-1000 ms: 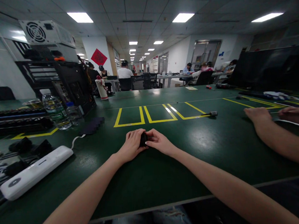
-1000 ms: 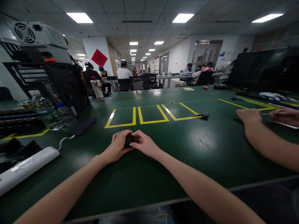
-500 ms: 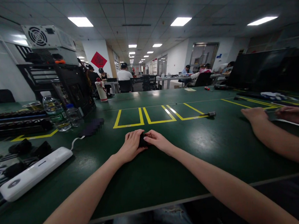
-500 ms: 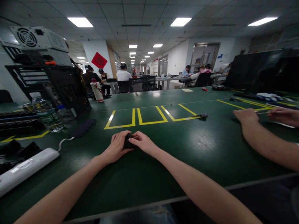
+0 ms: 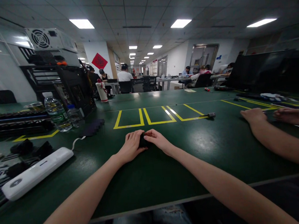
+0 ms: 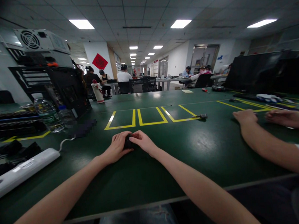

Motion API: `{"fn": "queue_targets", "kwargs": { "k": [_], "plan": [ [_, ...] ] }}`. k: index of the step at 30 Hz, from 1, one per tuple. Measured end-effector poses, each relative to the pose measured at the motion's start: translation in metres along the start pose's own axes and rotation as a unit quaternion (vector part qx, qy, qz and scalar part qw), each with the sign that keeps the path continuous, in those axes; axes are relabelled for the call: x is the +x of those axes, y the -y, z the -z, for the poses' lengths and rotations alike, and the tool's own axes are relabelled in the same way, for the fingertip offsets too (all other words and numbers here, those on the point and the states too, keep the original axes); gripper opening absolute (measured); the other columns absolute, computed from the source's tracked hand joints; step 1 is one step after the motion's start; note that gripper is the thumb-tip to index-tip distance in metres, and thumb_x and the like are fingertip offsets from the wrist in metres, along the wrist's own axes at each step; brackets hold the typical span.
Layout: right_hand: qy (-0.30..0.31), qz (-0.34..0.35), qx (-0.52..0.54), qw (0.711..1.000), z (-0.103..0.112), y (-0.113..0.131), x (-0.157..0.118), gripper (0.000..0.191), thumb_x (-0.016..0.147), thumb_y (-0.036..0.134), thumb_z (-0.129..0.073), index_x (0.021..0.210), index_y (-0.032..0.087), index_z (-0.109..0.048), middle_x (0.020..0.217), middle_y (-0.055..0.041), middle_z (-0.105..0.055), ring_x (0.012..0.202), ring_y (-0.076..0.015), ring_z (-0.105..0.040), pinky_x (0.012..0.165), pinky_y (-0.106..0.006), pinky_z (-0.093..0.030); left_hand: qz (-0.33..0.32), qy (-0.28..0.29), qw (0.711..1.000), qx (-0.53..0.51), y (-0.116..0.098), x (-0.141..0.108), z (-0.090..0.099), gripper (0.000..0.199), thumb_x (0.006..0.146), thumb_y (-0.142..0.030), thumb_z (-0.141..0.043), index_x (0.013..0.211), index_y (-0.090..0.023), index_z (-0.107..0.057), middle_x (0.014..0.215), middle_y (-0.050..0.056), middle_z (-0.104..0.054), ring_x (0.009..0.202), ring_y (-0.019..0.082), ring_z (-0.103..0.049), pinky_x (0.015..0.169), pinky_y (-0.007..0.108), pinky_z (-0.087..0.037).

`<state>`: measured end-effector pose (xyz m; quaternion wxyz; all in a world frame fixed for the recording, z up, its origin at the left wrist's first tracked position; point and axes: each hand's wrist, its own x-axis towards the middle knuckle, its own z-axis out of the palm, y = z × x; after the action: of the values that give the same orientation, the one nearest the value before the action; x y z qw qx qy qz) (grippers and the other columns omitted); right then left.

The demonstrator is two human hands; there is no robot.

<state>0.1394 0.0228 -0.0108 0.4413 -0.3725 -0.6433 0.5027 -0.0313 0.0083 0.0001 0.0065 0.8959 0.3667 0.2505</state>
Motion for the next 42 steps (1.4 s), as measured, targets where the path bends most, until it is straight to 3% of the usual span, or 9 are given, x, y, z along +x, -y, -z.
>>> {"fn": "queue_targets", "kwargs": {
  "k": [4, 9, 15, 22, 28, 32, 36, 42],
  "plan": [
    [0.011, -0.021, -0.003, 1.0, 0.001, 0.003, -0.001, 0.03, 0.069, 0.031, -0.058, 0.094, 0.016, -0.052, 0.095, -0.0048, -0.056, 0.091, -0.0148, -0.052, 0.085, -0.033, -0.039, 0.001, -0.001, 1.0, 0.0, -0.001, 0.0, 0.0, 0.054, 0.077, -0.036, -0.051, 0.121, -0.021, -0.024, 0.12, 0.01, -0.039, 0.112, 0.025, -0.036, 0.093, 0.045, -0.025],
    [0.04, 0.027, -0.009, 0.999, 0.002, 0.006, -0.006, 0.03, 0.065, 0.026, -0.062, 0.091, 0.019, -0.05, 0.094, -0.0015, -0.055, 0.091, -0.0145, -0.052, 0.085, -0.034, -0.038, -0.004, -0.006, 1.0, -0.002, 0.002, 0.0, -0.002, 0.053, 0.077, -0.036, -0.05, 0.12, -0.021, -0.025, 0.119, 0.01, -0.039, 0.111, 0.024, -0.037, 0.092, 0.045, -0.026],
    [0.022, 0.026, 0.004, 0.999, -0.002, 0.009, -0.008, 0.02, 0.071, 0.031, -0.055, 0.087, 0.019, -0.05, 0.085, -0.0002, -0.056, 0.084, -0.0134, -0.053, 0.08, -0.032, -0.04, -0.001, -0.019, 1.0, 0.002, 0.008, 0.001, -0.011, 0.055, 0.075, -0.037, -0.052, 0.12, -0.02, -0.025, 0.119, 0.01, -0.039, 0.111, 0.025, -0.036, 0.093, 0.044, -0.025],
    [0.012, -0.009, 0.003, 1.0, -0.003, 0.004, -0.003, 0.027, 0.069, 0.032, -0.057, 0.09, 0.016, -0.051, 0.089, -0.0034, -0.056, 0.087, -0.0147, -0.052, 0.082, -0.034, -0.039, -0.008, -0.014, 1.0, 0.002, 0.003, 0.001, -0.005, 0.053, 0.076, -0.036, -0.051, 0.12, -0.02, -0.025, 0.117, 0.01, -0.04, 0.111, 0.025, -0.037, 0.092, 0.044, -0.026],
    [0.056, 0.029, 0.029, 0.998, 0.001, 0.003, -0.006, 0.031, 0.064, 0.025, -0.064, 0.09, 0.02, -0.048, 0.092, -0.0005, -0.055, 0.09, -0.0144, -0.052, 0.083, -0.033, -0.04, -0.01, -0.01, 1.0, -0.003, 0.003, 0.001, -0.003, 0.052, 0.077, -0.035, -0.051, 0.12, -0.021, -0.025, 0.118, 0.009, -0.04, 0.11, 0.024, -0.038, 0.092, 0.043, -0.027],
    [0.035, 0.028, 0.029, 0.999, -0.002, 0.007, -0.008, 0.023, 0.069, 0.03, -0.057, 0.088, 0.019, -0.049, 0.088, -0.0007, -0.055, 0.088, -0.0142, -0.053, 0.083, -0.034, -0.04, -0.004, -0.018, 1.0, 0.002, 0.005, 0.002, -0.008, 0.054, 0.075, -0.036, -0.052, 0.119, -0.02, -0.025, 0.117, 0.01, -0.039, 0.109, 0.024, -0.037, 0.092, 0.043, -0.027],
    [0.011, -0.012, 0.014, 1.0, -0.003, 0.006, -0.006, 0.028, 0.069, 0.031, -0.059, 0.092, 0.017, -0.05, 0.094, -0.0036, -0.055, 0.091, -0.0154, -0.052, 0.084, -0.035, -0.039, -0.004, -0.008, 1.0, -0.003, 0.006, 0.002, -0.007, 0.054, 0.076, -0.035, -0.051, 0.12, -0.02, -0.024, 0.118, 0.009, -0.039, 0.109, 0.023, -0.037, 0.092, 0.042, -0.026],
    [0.047, 0.012, 0.021, 0.999, 0.001, 0.0, -0.004, 0.033, 0.063, 0.027, -0.064, 0.091, 0.02, -0.047, 0.092, -0.0008, -0.055, 0.091, -0.0153, -0.052, 0.084, -0.035, -0.039, 0.001, -0.013, 1.0, 0.002, 0.007, 0.001, -0.008, 0.054, 0.076, -0.034, -0.052, 0.12, -0.02, -0.025, 0.116, 0.009, -0.04, 0.108, 0.023, -0.038, 0.092, 0.042, -0.026]
  ]
}}
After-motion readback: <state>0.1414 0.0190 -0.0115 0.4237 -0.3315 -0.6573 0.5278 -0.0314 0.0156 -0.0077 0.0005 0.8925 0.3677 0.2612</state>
